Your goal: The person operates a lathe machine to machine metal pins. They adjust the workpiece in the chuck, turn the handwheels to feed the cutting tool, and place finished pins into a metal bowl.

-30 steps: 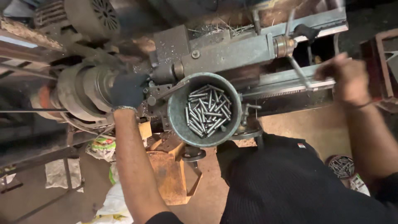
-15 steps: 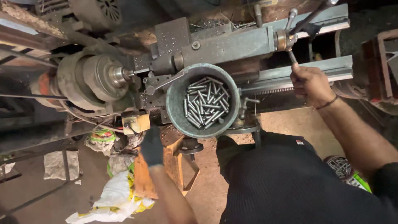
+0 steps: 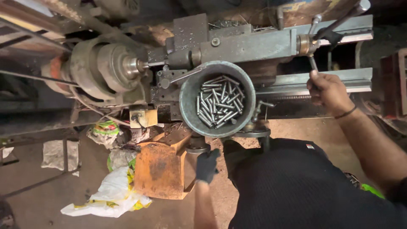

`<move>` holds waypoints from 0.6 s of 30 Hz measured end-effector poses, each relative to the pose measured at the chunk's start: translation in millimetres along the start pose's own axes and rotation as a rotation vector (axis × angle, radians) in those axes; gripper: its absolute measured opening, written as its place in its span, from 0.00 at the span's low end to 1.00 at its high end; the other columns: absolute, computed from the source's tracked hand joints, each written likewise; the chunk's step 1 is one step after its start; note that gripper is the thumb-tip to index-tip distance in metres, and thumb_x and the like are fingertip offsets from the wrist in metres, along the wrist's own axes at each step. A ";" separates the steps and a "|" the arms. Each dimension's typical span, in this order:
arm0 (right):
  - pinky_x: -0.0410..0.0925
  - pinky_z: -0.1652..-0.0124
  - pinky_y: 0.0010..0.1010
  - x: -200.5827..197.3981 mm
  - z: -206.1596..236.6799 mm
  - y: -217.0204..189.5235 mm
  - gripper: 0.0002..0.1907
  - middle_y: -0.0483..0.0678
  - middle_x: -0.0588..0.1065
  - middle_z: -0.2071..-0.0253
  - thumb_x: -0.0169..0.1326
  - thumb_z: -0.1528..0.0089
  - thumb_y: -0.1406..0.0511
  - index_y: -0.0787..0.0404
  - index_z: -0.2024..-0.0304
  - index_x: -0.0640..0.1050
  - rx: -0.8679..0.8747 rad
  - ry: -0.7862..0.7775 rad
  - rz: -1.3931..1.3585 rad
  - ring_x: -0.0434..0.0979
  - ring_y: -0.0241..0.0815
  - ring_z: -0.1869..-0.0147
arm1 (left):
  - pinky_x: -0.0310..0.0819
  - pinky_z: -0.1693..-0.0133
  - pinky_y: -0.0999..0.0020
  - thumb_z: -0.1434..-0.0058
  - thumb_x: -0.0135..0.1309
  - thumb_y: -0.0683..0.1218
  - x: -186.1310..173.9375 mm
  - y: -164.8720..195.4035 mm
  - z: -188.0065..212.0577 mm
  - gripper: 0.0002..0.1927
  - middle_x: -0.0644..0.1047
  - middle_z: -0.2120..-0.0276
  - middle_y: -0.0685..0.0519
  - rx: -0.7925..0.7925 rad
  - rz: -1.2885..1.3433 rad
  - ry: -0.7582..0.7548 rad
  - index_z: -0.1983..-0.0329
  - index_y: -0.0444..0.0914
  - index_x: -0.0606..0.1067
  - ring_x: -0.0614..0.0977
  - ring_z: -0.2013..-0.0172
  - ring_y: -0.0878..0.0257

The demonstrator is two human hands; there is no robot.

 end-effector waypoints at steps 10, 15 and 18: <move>0.49 0.79 0.27 -1.1 6.2 2.8 0.23 0.40 0.59 0.81 0.49 0.28 0.52 0.61 0.71 0.71 -0.044 0.021 0.015 0.54 0.31 0.79 | 0.75 0.75 0.67 0.32 0.59 0.51 -73.5 -11.2 -5.1 0.28 0.71 0.72 0.54 0.016 0.897 -0.088 0.32 0.33 0.75 0.72 0.76 0.67; 0.50 0.79 0.27 -2.9 2.1 3.4 0.22 0.41 0.60 0.82 0.49 0.28 0.53 0.61 0.70 0.71 -0.053 0.024 0.046 0.55 0.32 0.80 | 0.72 0.71 0.68 0.47 0.63 0.51 -47.0 60.6 46.5 0.36 0.80 0.68 0.56 0.208 0.166 0.361 0.34 0.38 0.72 0.76 0.74 0.66; 0.50 0.79 0.27 -5.1 0.8 4.2 0.23 0.41 0.60 0.81 0.48 0.27 0.53 0.63 0.69 0.72 -0.073 0.012 0.059 0.55 0.32 0.80 | 0.73 0.69 0.64 0.56 0.68 0.60 -36.9 98.7 68.3 0.47 0.80 0.72 0.51 0.062 -0.073 0.526 0.33 0.39 0.69 0.78 0.75 0.60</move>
Point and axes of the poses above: each hand's wrist, its own z-axis away from the middle knuckle, its own x-axis out of the palm, y = z × x, the point moved 3 cm from there along -z, towards the middle knuckle
